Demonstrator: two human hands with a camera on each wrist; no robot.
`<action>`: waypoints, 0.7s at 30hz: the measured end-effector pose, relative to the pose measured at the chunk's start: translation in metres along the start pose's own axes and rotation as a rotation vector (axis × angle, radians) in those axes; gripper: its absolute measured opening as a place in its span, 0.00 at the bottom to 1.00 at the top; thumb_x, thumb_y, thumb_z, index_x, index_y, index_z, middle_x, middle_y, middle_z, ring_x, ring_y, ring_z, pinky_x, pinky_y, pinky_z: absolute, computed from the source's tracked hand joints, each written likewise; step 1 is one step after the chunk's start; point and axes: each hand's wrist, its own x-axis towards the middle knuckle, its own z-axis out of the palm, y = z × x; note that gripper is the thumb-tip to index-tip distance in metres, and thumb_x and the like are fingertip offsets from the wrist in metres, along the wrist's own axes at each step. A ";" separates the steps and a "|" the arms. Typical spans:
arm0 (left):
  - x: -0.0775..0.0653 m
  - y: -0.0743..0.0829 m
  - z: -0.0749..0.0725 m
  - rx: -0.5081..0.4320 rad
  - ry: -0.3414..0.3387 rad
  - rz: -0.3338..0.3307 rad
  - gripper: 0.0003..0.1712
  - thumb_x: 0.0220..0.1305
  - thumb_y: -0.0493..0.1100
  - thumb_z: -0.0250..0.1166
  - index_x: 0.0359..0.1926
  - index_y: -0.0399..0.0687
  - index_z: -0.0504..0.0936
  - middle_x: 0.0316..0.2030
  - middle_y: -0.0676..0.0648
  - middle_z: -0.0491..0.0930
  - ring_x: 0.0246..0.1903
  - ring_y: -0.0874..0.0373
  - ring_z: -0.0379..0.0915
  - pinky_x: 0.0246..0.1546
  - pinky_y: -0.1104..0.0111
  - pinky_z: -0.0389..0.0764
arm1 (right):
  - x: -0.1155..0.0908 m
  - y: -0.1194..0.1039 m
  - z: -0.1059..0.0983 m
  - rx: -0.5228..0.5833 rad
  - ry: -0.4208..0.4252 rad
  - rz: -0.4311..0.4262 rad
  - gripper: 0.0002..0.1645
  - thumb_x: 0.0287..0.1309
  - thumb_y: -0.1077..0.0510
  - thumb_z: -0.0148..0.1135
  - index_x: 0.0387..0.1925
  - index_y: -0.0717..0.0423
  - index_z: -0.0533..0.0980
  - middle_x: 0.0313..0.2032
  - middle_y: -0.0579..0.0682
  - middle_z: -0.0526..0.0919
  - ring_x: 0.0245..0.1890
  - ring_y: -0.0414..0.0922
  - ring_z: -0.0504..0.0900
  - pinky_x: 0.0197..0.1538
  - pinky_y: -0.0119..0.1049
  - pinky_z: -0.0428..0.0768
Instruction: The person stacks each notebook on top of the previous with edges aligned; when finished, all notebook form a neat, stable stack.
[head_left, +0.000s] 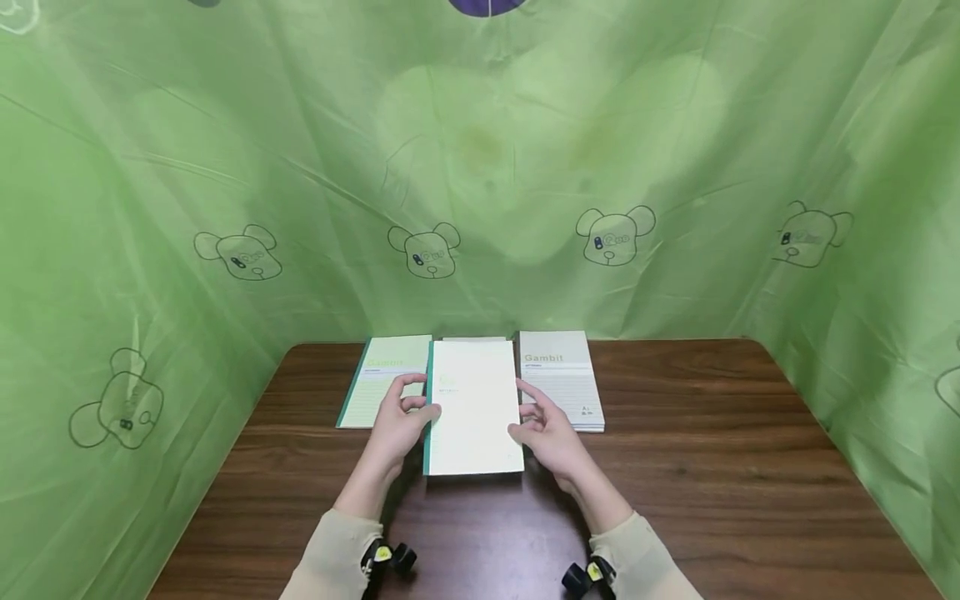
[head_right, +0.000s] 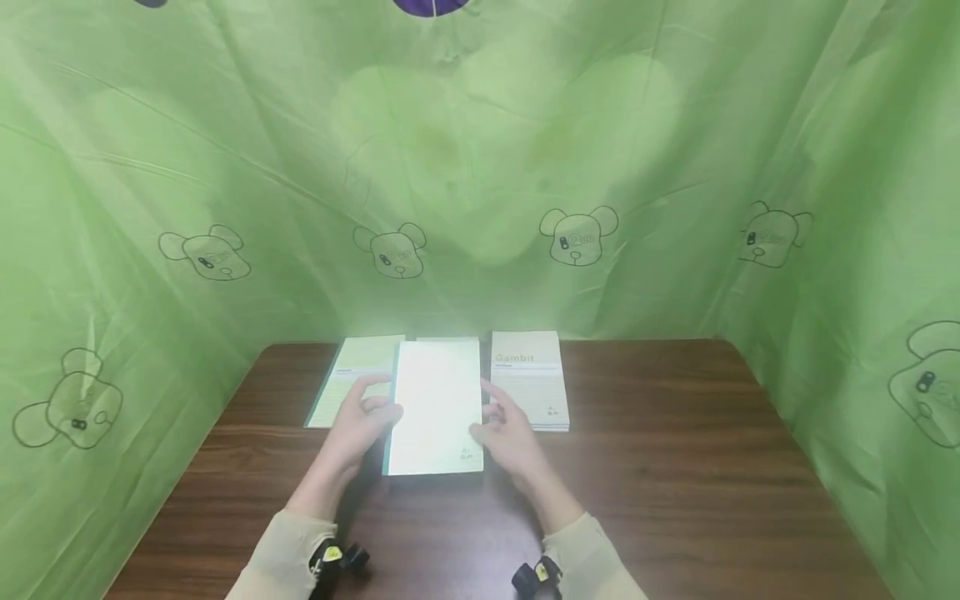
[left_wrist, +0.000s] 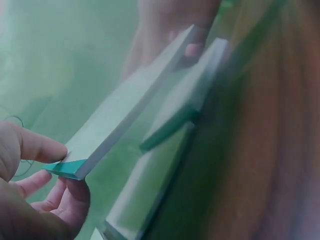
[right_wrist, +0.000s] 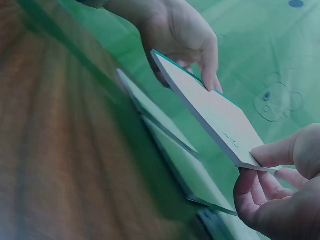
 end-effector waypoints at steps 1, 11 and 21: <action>0.003 0.003 0.003 -0.007 -0.007 0.002 0.36 0.66 0.32 0.71 0.72 0.56 0.75 0.40 0.44 0.80 0.27 0.55 0.70 0.31 0.62 0.75 | 0.003 -0.002 -0.004 0.007 0.009 -0.002 0.49 0.64 0.73 0.67 0.84 0.53 0.64 0.56 0.65 0.80 0.39 0.43 0.78 0.46 0.31 0.81; 0.033 0.028 0.057 -0.171 -0.082 0.055 0.46 0.59 0.22 0.64 0.77 0.56 0.75 0.52 0.38 0.79 0.35 0.51 0.81 0.35 0.55 0.87 | 0.019 -0.017 -0.051 -0.094 0.168 -0.074 0.36 0.73 0.69 0.65 0.79 0.60 0.69 0.64 0.69 0.80 0.55 0.53 0.83 0.52 0.29 0.83; 0.047 0.020 0.106 -0.295 -0.022 0.022 0.27 0.65 0.23 0.68 0.64 0.40 0.82 0.56 0.39 0.87 0.49 0.49 0.85 0.50 0.57 0.86 | 0.029 -0.002 -0.105 -0.030 0.158 -0.142 0.34 0.73 0.69 0.68 0.76 0.69 0.71 0.67 0.67 0.78 0.53 0.38 0.82 0.57 0.25 0.81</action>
